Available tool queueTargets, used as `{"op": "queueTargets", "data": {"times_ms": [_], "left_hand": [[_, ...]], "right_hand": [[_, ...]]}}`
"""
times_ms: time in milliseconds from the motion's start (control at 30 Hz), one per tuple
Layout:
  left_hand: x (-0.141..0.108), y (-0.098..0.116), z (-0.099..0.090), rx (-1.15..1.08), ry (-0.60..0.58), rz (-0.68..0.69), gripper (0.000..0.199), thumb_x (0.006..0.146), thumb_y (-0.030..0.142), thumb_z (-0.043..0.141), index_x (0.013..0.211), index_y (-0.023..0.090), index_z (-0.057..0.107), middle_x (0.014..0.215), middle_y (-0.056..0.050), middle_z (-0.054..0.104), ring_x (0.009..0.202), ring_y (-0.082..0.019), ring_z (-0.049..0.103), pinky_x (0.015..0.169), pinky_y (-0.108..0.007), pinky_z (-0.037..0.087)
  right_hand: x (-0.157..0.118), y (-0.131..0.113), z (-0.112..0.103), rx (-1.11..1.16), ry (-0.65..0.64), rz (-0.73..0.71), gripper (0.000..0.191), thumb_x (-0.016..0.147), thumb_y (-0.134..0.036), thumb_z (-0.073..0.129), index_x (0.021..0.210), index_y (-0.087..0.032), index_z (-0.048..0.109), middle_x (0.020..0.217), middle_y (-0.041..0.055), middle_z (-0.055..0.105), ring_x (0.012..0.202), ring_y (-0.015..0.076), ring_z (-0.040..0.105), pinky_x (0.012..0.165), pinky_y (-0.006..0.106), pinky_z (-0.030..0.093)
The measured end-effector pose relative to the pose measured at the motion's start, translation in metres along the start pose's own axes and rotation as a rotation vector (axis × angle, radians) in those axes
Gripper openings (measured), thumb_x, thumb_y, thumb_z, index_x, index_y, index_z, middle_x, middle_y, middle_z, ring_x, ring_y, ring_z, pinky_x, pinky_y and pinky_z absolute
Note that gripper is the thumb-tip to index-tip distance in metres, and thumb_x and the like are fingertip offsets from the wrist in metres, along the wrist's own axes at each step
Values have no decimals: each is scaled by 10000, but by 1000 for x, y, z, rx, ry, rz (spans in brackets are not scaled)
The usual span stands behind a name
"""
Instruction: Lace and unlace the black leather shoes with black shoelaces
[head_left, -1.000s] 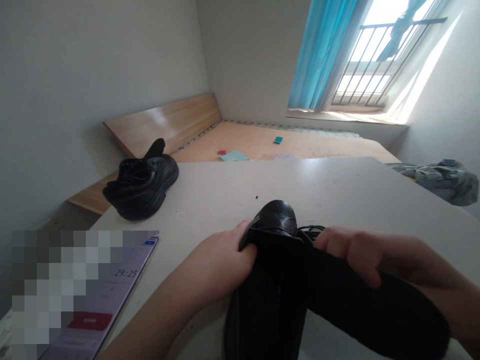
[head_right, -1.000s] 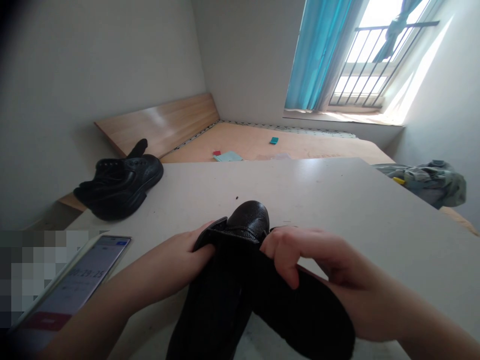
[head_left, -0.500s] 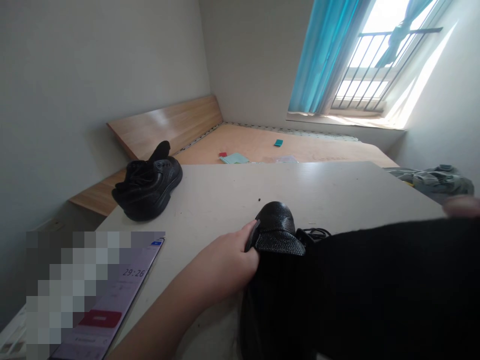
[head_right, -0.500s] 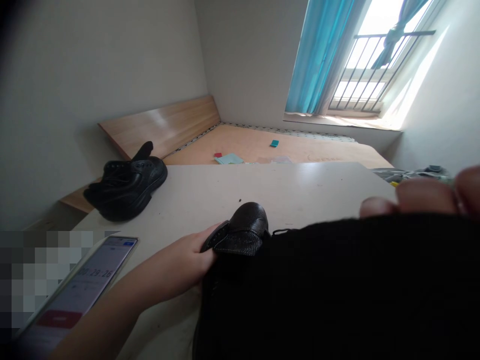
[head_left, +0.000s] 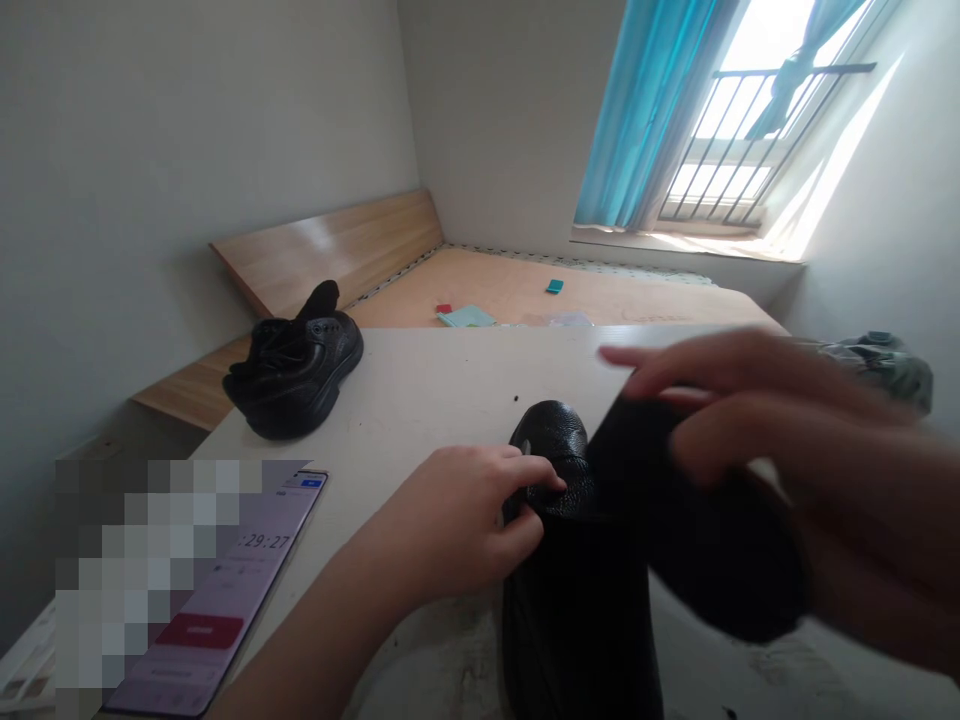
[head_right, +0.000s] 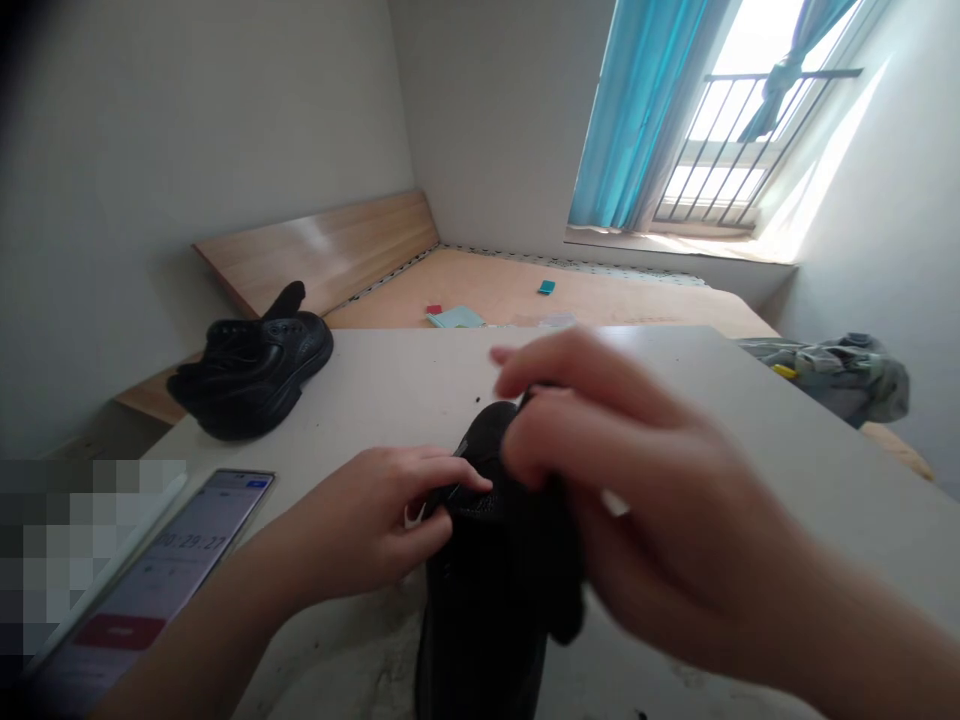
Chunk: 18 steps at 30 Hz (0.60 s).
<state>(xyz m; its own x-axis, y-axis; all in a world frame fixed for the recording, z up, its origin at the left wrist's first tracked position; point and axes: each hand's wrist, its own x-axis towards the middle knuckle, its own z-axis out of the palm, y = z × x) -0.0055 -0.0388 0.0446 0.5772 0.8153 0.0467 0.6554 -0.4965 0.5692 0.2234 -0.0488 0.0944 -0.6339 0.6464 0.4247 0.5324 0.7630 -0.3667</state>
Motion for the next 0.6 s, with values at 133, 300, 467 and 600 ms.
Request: {"op": "queueTargets", "data": {"times_ms": [133,300,467,600], "left_hand": [[-3,3,-6,-116,-31,-36,83,746,256,614,806,217,656,767,21,681,688,-176,594,587,-255,376],[-1,4,-9,-209,-23,-120,261,877,199,397,824,225,652,864,9,695,810,-193,606,685,-272,412],[1,1,-5,-221,-9,-172,353,954,274,314,821,228,638,773,13,644,772,-188,576,679,-277,404],[2,2,-2,-230,43,-219,388,970,333,309,693,201,546,696,3,608,697,-183,551,616,-274,381]], "right_hand": [[12,-21,28,93,-290,-132,240,802,-23,405,838,-225,528,1117,25,599,1070,165,588,848,275,533],[2,-24,25,94,-204,-103,200,825,-54,414,809,-227,513,1030,32,614,894,151,601,700,257,521],[-2,-28,5,67,-14,-63,302,925,-206,391,630,-236,451,672,49,549,639,188,521,533,332,397],[2,-34,28,-208,7,-265,327,941,-178,367,649,-224,507,652,37,571,590,180,464,544,360,368]]}}
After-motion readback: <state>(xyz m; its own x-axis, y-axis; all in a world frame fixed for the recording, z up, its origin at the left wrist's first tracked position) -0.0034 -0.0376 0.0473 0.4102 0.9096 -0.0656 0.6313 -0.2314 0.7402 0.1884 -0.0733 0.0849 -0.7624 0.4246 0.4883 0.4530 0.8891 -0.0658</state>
